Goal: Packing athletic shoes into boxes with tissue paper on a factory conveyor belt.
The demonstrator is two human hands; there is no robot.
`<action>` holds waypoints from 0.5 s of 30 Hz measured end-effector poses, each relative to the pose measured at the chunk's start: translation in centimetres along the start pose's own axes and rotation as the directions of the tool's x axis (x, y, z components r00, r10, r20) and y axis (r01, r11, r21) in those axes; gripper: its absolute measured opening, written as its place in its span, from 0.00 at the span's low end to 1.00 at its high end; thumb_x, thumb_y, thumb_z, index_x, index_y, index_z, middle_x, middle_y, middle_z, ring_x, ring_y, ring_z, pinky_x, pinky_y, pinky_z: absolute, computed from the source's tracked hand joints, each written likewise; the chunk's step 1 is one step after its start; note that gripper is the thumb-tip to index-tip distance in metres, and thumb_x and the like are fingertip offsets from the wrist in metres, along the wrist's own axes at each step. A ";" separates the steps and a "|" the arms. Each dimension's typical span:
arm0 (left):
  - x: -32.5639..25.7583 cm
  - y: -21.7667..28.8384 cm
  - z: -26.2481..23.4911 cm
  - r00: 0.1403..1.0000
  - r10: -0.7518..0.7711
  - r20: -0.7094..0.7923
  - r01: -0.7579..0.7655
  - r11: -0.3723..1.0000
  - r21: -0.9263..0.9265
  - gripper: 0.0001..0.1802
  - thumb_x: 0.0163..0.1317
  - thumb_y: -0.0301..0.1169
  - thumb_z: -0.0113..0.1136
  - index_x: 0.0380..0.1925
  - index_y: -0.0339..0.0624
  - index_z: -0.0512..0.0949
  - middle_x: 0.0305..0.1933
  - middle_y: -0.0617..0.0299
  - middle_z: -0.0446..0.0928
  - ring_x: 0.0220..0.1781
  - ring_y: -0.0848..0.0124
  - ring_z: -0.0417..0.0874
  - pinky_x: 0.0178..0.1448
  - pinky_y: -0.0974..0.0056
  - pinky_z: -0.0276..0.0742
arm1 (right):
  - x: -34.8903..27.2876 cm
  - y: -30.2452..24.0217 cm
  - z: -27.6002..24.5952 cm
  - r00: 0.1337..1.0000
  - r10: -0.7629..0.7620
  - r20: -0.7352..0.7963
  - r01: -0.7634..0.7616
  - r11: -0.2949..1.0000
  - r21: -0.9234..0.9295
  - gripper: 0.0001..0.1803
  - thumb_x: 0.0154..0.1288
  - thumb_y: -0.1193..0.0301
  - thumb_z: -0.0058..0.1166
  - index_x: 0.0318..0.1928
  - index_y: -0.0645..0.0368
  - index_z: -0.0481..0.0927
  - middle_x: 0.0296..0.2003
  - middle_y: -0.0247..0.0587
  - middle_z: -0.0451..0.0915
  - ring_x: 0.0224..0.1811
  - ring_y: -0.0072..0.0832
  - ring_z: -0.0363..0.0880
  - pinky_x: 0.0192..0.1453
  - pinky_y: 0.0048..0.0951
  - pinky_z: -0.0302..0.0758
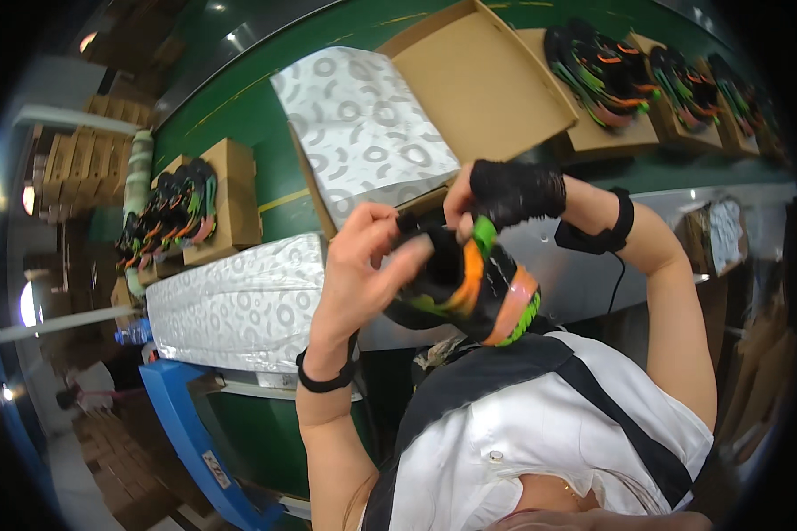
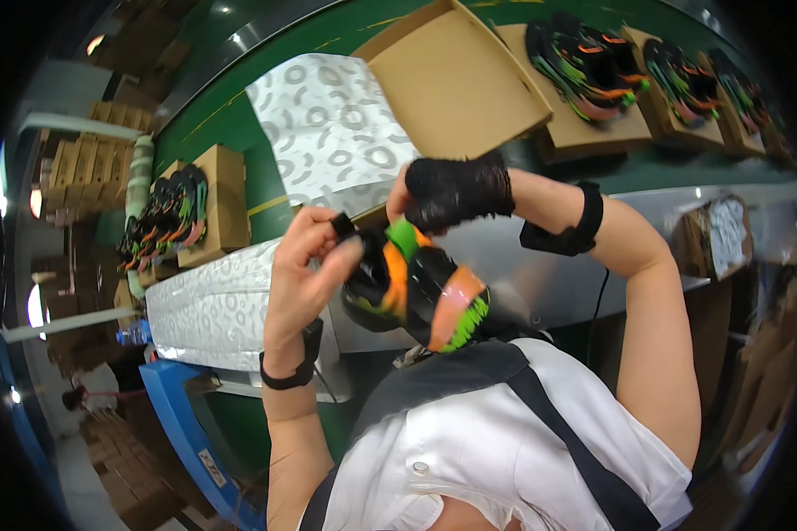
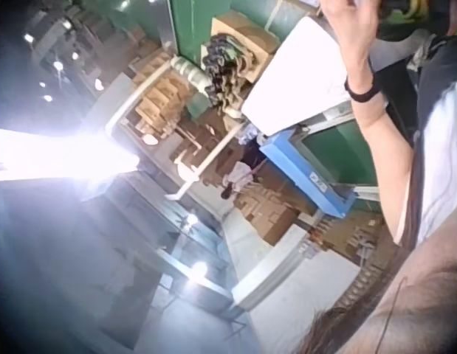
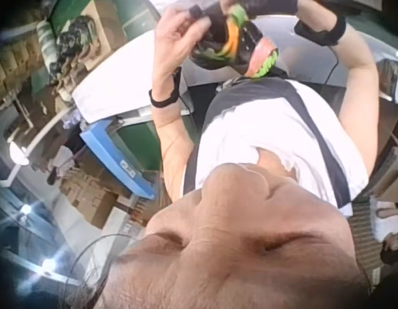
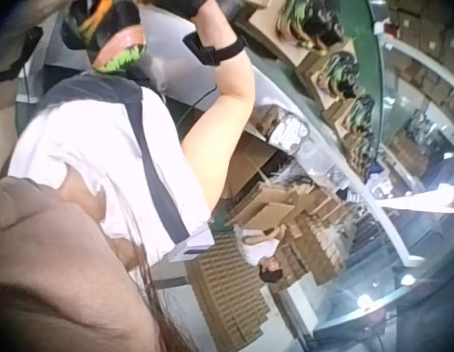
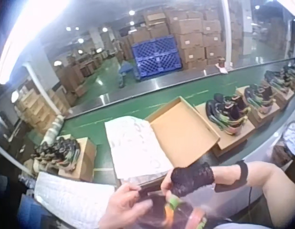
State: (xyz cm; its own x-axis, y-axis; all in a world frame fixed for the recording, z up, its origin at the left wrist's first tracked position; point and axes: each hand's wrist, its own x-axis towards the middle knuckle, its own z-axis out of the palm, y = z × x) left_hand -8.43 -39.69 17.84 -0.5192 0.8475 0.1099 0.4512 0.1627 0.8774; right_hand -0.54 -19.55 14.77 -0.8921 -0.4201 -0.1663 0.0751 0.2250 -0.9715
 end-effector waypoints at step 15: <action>-10.0 -9.1 -7.6 0.684 -0.561 -0.466 0.176 0.747 -0.641 0.14 0.58 0.35 0.44 0.27 0.33 0.72 0.21 0.66 0.70 0.22 0.81 0.70 0.27 0.76 0.66 | 12.7 4.3 1.0 0.664 -0.630 -0.404 -0.437 0.112 -0.893 0.38 0.41 0.61 0.58 0.55 0.55 0.60 0.47 0.48 0.69 0.45 0.46 0.70 0.50 0.52 0.58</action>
State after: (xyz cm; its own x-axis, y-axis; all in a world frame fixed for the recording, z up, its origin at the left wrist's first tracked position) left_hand -12.87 -53.54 12.30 -0.9468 0.2526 -0.1996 -0.2194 -0.0525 0.9742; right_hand -11.14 -24.83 8.35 -0.8192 -0.0657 0.5698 0.0003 0.9934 0.1150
